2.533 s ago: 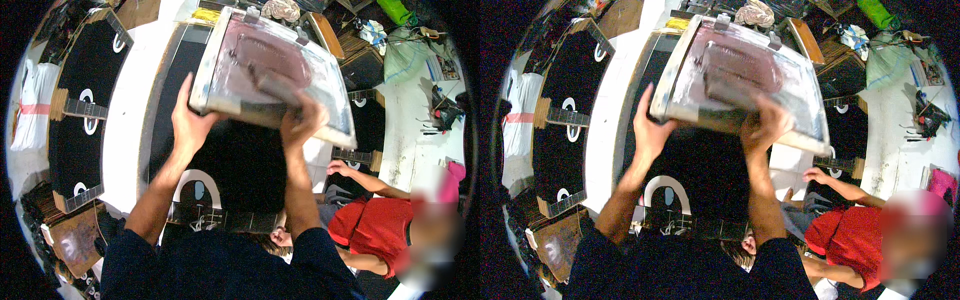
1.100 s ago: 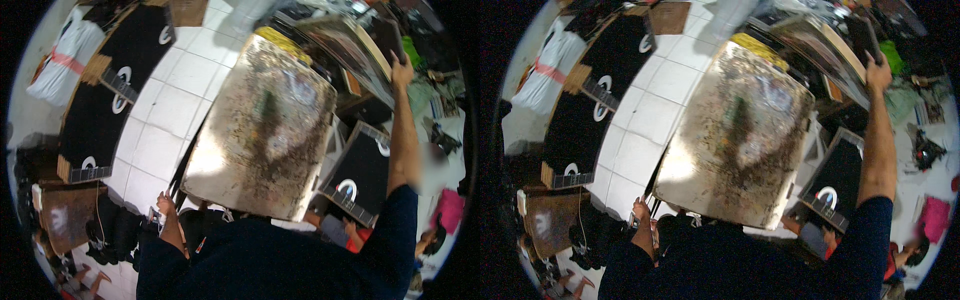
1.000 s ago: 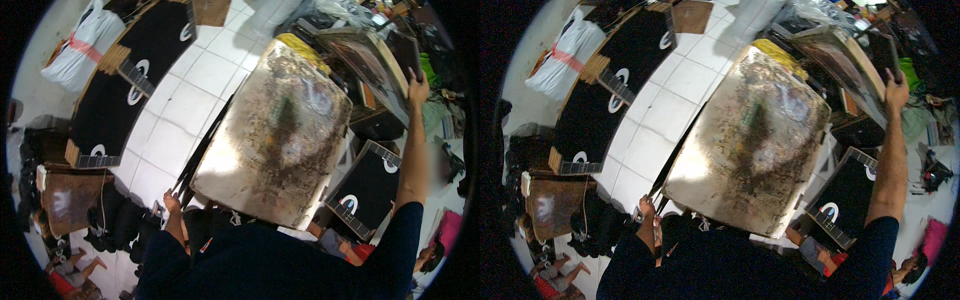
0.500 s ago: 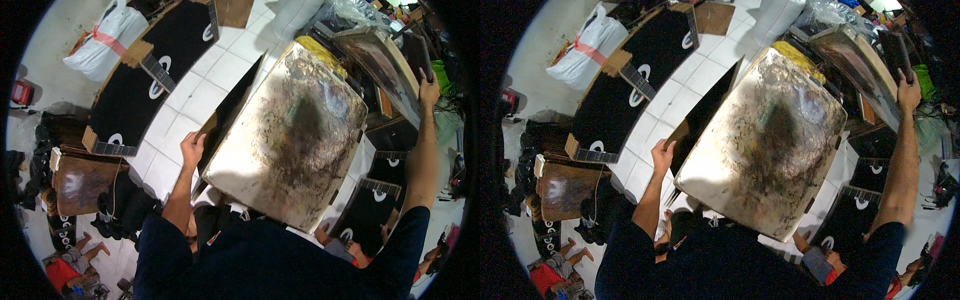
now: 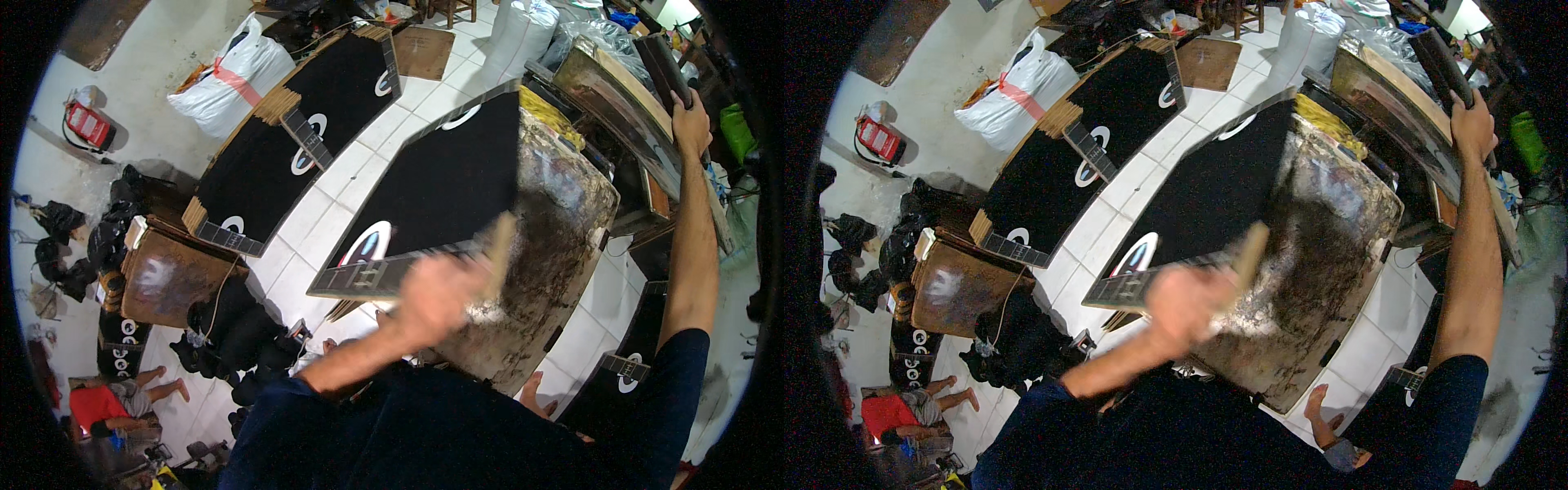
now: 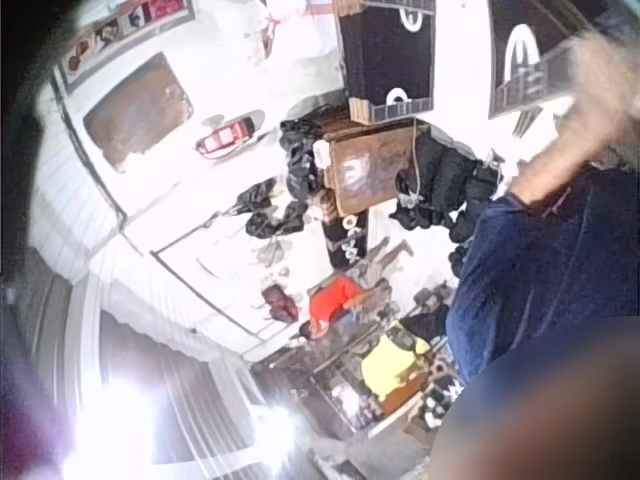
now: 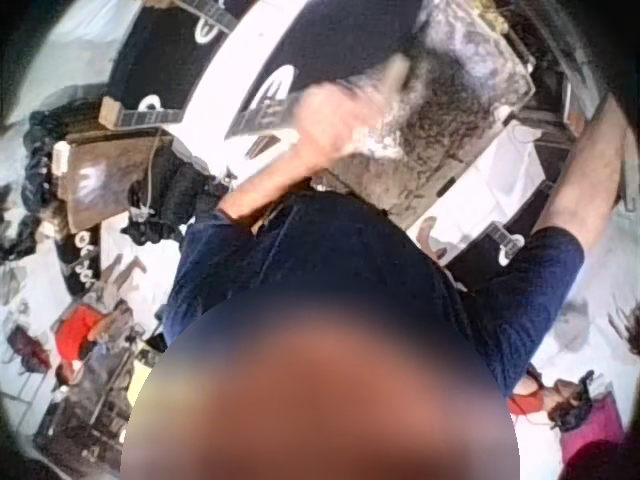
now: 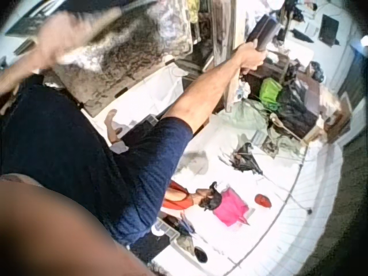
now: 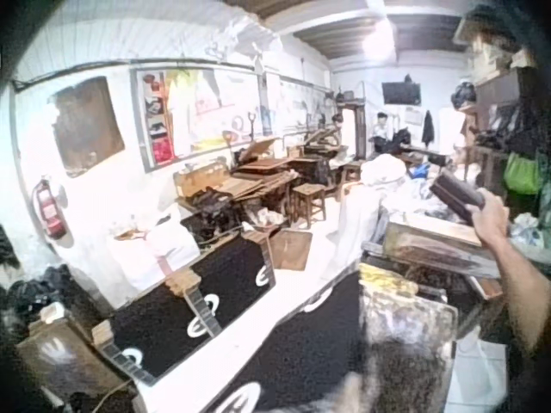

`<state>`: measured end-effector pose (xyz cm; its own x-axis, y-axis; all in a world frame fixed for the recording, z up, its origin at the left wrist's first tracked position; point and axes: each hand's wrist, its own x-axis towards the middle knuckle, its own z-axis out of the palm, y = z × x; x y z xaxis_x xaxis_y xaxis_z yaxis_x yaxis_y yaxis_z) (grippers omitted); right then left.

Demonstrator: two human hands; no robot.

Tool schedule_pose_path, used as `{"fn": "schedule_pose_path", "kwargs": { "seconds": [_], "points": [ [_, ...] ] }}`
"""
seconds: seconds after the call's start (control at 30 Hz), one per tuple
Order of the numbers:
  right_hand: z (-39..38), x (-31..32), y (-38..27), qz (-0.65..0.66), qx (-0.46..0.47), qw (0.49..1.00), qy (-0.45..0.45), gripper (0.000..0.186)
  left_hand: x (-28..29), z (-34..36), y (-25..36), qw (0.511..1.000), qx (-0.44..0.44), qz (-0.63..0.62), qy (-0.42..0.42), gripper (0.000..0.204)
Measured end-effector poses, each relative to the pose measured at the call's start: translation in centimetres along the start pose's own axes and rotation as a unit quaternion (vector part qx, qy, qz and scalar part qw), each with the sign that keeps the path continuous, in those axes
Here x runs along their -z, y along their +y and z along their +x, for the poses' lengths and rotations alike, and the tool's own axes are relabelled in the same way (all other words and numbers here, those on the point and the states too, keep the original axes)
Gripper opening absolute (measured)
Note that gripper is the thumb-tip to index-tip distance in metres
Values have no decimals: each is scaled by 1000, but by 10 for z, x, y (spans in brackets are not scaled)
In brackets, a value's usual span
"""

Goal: The person repeatedly aligns a screen printing frame over a black t-shirt and uses a squeegee to pull ink across the mesh. They lift the frame to check the print, reposition the shirt, and repeat the process multiple times. The person also cleans the screen with a sponge at the end.

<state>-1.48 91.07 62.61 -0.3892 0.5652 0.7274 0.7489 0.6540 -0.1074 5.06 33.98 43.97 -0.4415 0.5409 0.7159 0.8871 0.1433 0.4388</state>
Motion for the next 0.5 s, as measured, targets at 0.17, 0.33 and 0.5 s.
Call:
{"fn": "schedule_pose_path", "kwargs": {
  "seconds": [0.17,0.33,0.5],
  "points": [
    [8,-5,-1,40,-4,999,-37,53,-67,-43,87,934,-44,-170,-310,63],
    [0,8,-8,1,-25,998,-60,51,-52,-102,-39,973,185,-67,-118,58],
    [-1,13,-10,6,-25,998,-66,55,54,-202,-200,782,511,356,-6,53]
  ]
}}
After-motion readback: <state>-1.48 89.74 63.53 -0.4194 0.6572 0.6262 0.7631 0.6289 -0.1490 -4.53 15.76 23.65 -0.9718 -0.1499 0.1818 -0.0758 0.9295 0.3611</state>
